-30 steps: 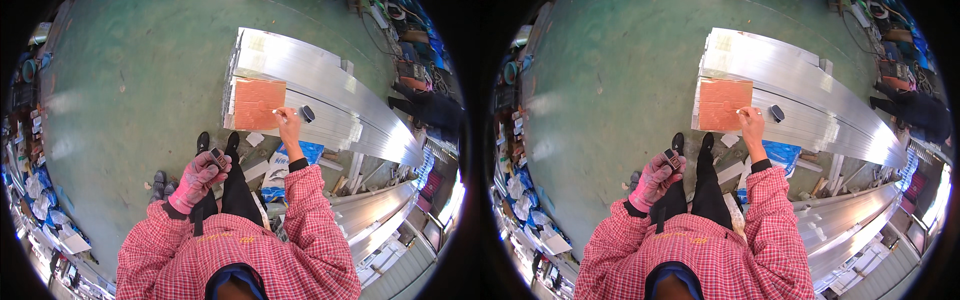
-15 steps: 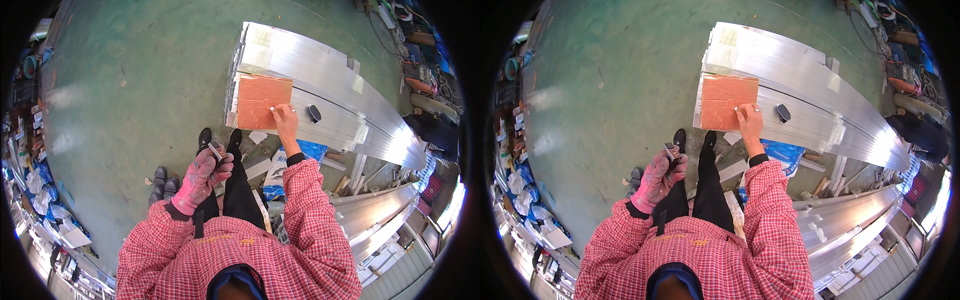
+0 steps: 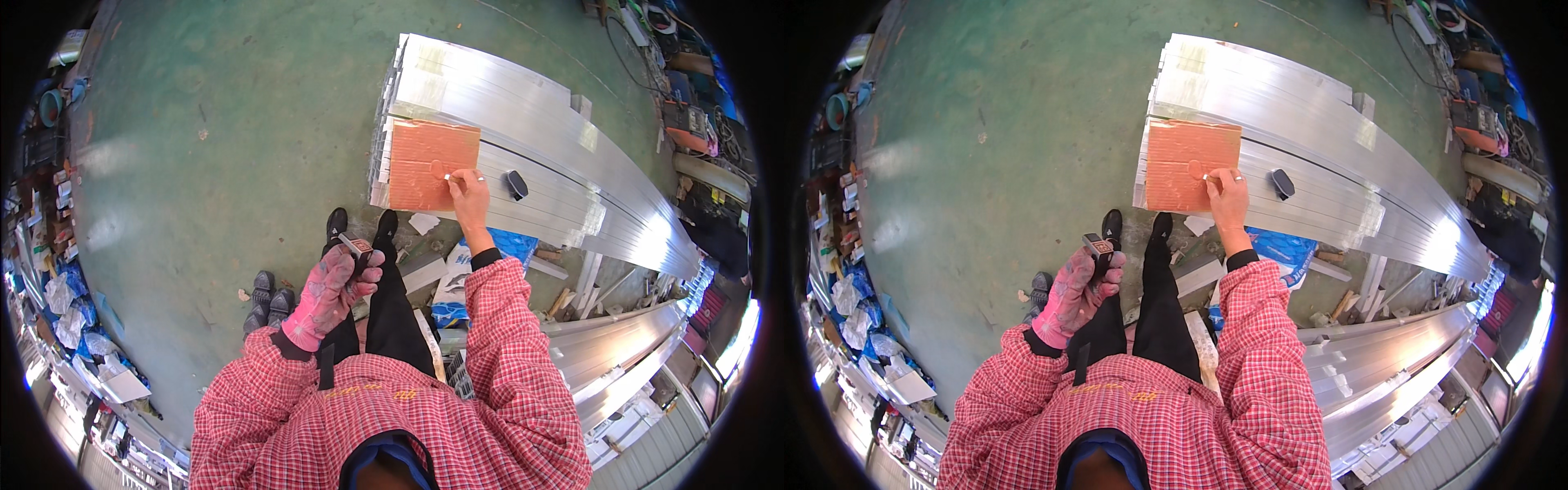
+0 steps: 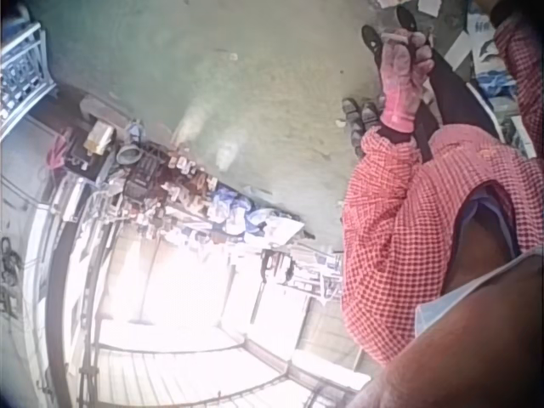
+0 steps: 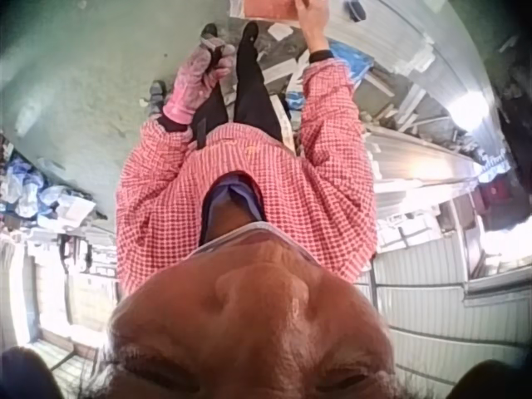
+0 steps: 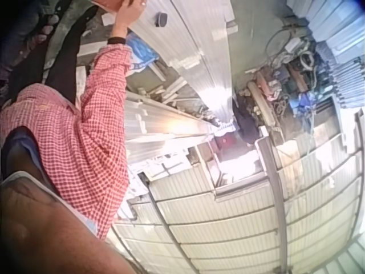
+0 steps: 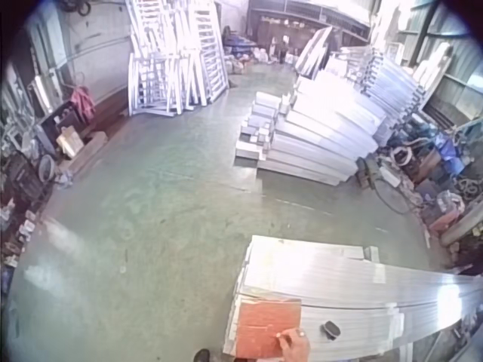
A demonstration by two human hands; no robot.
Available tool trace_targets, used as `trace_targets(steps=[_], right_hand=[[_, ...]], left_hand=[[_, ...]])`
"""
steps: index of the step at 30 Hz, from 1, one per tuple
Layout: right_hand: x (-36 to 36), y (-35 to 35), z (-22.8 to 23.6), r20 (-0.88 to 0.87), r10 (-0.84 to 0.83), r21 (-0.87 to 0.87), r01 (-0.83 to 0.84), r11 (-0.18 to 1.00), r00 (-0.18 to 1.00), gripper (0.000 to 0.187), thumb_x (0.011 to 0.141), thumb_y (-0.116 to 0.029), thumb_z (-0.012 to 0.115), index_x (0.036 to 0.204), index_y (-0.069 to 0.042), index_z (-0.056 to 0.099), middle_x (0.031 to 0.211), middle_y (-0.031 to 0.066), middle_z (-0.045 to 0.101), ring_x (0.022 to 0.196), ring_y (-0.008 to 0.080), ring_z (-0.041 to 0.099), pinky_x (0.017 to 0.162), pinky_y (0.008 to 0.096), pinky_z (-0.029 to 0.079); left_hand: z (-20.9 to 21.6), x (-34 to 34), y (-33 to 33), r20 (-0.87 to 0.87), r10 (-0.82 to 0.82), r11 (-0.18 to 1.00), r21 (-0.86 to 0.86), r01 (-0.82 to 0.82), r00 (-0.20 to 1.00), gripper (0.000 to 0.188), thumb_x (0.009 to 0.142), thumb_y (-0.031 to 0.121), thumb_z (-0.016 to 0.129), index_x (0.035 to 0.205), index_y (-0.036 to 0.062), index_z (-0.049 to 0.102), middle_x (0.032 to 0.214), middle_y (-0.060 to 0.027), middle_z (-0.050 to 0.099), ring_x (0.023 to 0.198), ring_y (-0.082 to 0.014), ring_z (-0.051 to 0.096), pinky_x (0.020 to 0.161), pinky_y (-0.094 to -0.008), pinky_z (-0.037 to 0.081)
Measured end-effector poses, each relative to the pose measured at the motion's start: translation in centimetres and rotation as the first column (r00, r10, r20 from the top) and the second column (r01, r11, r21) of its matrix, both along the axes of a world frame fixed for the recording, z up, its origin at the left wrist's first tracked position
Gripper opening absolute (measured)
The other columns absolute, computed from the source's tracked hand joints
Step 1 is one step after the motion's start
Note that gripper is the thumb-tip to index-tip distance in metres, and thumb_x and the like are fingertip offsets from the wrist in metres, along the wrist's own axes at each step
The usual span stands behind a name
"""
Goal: The person sits on the floor, opens a paint can, and pours paint onto a square tile. They then use a small brush to apply paint to the tile and a small black object, moving between the floor and a nearby metal workbench.
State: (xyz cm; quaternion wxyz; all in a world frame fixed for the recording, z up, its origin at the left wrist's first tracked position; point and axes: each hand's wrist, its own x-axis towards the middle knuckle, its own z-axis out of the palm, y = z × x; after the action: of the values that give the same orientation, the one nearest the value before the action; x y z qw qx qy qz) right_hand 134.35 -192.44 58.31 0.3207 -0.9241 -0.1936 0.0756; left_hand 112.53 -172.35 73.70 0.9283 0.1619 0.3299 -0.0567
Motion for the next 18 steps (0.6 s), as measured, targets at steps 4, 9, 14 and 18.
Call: trace_targets(steps=[4,9,14,18], right_hand=[[0.0,0.0,0.2,0.011,0.015,0.009,-0.015,1.0,1.0,0.015,0.074,-0.009,0.069,0.086,-0.01,0.06,0.086,0.0087,0.058,0.084,0.0308,0.056,0.07,0.0406,0.046],[-0.1,-0.4,0.8,0.026,-0.014,-0.008,0.014,1.0,1.0,0.016,0.073,-0.007,0.069,0.086,-0.009,0.06,0.085,0.0091,0.059,0.083,0.03,0.057,0.07,0.0399,0.046],[-0.4,-0.3,5.2,-0.01,-0.082,0.191,0.082,0.978,0.997,0.014,0.073,-0.002,0.068,0.086,-0.004,0.061,0.082,0.0086,0.061,0.082,0.0248,0.059,0.072,0.0343,0.046],[-1.3,-0.1,11.3,-0.031,-0.15,0.345,0.151,0.926,0.988,0.013,0.075,-0.001,0.068,0.086,-0.001,0.061,0.081,0.0076,0.06,0.08,0.0199,0.058,0.075,0.0296,0.045]], left_hand=[[0.1,0.1,0.1,-0.002,0.002,1.0,-0.007,-0.002,1.0,0.044,0.093,0.034,0.055,0.125,0.0038,0.044,0.112,-0.0113,0.059,0.09,-0.0148,0.062,0.078,-0.0265,0.053],[0.3,-0.2,-0.2,0.019,0.013,0.999,-0.04,-0.012,1.0,0.045,0.094,0.036,0.054,0.124,0.0042,0.045,0.107,-0.0099,0.062,0.088,-0.0139,0.061,0.077,-0.0264,0.052],[1.6,0.2,-0.1,0.06,0.026,0.989,-0.145,-0.018,0.998,0.046,0.093,0.043,0.052,0.12,0.005,0.047,0.099,-0.0054,0.061,0.082,-0.0125,0.058,0.071,-0.0255,0.05],[4.5,0.5,0.1,0.035,0.033,0.977,-0.213,-0.025,0.999,0.045,0.093,0.043,0.052,0.117,0.0054,0.05,0.097,-0.0041,0.059,0.083,-0.0131,0.057,0.07,-0.0259,0.049]])
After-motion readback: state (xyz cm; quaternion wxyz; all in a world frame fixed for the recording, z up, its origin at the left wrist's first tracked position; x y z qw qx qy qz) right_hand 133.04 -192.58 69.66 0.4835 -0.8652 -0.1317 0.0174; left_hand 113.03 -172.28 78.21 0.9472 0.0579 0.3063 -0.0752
